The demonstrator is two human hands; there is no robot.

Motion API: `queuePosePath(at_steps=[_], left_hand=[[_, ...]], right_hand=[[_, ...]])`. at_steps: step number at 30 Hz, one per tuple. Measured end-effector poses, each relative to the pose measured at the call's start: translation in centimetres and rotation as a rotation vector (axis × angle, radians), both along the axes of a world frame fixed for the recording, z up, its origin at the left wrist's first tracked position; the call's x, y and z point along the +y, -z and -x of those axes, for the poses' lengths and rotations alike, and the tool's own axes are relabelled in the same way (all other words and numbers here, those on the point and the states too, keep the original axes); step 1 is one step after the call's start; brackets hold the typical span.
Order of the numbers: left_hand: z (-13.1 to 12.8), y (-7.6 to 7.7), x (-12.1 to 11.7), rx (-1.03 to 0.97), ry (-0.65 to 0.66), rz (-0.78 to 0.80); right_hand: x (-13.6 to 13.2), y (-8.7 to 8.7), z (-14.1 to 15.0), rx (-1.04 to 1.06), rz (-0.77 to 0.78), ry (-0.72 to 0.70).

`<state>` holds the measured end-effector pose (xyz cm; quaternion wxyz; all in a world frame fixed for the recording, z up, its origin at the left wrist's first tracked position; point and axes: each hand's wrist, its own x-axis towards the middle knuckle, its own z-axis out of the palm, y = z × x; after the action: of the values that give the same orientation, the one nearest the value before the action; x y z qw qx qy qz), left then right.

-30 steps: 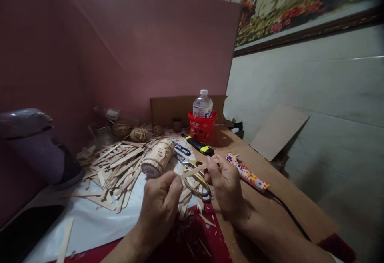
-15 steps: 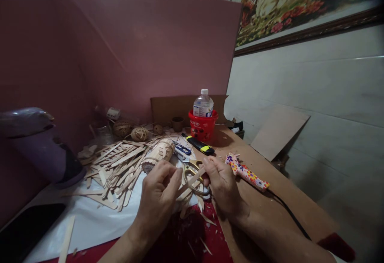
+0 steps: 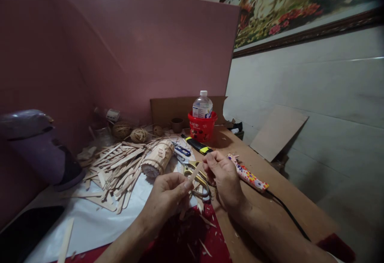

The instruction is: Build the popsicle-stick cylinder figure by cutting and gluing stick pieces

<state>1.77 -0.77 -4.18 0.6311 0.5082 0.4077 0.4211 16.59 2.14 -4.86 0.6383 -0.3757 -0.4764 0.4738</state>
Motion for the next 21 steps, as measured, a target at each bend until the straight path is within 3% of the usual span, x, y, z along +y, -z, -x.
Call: queuePosePath(at_steps=[6,11,16,21], left_hand=[[0.2,1.4,0.6,-0.064,0.001,-0.028],[0.3,2.3,0.9,-0.038,0.041,-0.063],[0.2,2.0,0.6,0.014,0.057,-0.06],[-0.1,1.0,0.1,0.059,0.058,0.004]], right_hand=[[-0.3,0.1,0.5,-0.108,-0.019,-0.086],[0.2,0.3,0.4,-0.111,0.015,-0.062],[0.3,0.1,0.3,-0.183,-0.017,-0.019],[0.2,0.1,0.3,-0.276,-0.081,-0.086]])
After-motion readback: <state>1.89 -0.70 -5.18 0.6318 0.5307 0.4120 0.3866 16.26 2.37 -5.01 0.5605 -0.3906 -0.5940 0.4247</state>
